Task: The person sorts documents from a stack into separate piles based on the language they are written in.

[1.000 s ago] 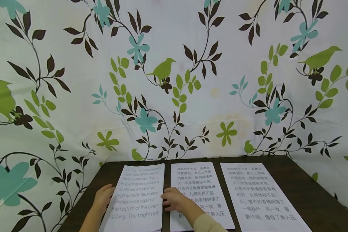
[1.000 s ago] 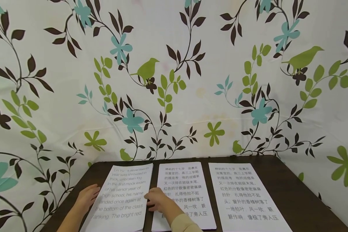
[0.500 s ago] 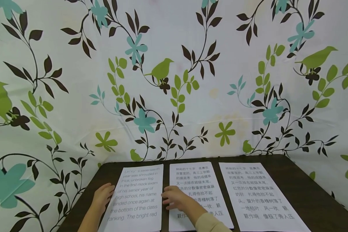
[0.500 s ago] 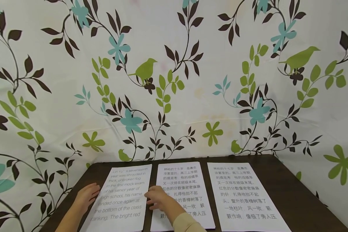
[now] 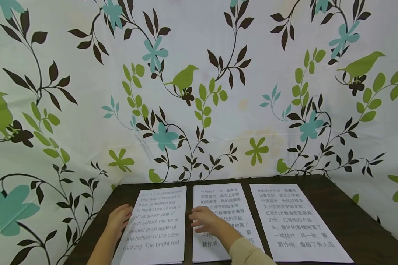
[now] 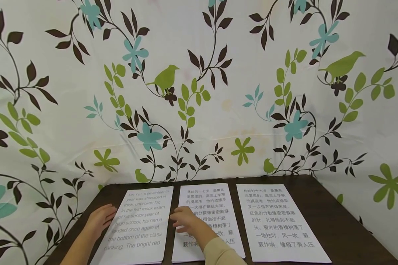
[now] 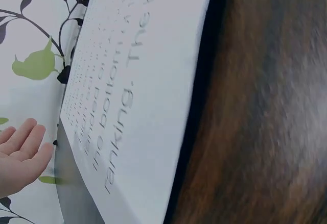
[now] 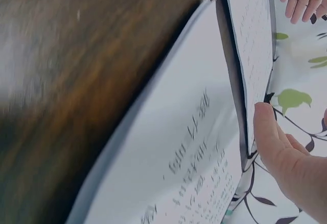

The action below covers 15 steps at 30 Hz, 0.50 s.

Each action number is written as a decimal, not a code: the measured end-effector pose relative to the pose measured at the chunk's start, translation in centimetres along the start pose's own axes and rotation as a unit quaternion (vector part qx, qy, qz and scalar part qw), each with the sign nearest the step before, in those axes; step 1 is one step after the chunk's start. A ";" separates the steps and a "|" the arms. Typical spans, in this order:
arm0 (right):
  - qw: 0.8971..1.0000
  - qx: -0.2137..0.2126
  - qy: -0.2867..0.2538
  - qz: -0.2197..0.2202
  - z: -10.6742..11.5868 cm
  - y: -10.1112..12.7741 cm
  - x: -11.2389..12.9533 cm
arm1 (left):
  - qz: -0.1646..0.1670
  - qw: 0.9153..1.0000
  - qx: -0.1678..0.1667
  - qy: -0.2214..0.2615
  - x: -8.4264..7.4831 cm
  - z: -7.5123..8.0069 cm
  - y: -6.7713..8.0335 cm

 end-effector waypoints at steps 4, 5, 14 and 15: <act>1.000 -0.010 0.003 0.003 1.0 0.4 0.4 | -0.005 1.000 0.007 0.014 -0.5 -0.6 -0.2; 1.000 -0.011 0.003 0.002 1.3 0.4 0.5 | -0.007 1.000 0.010 0.019 -0.6 -0.8 -0.2; 1.000 -0.016 0.021 0.005 3.8 1.1 0.8 | -0.022 0.999 0.031 0.013 -1.1 -3.5 -0.3; 1.000 -0.018 0.022 0.005 4.1 1.2 0.8 | -0.022 0.999 0.032 0.013 -1.1 -3.9 -0.3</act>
Point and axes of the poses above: each hand's wrist, its own y-axis away from the middle knuckle, its own z-axis out of the back of the hand, x = y × z, the point moved 9 cm from there along -y, towards the middle knuckle, and after that the axes turned 4 degrees about x, right-handed, at the moved point
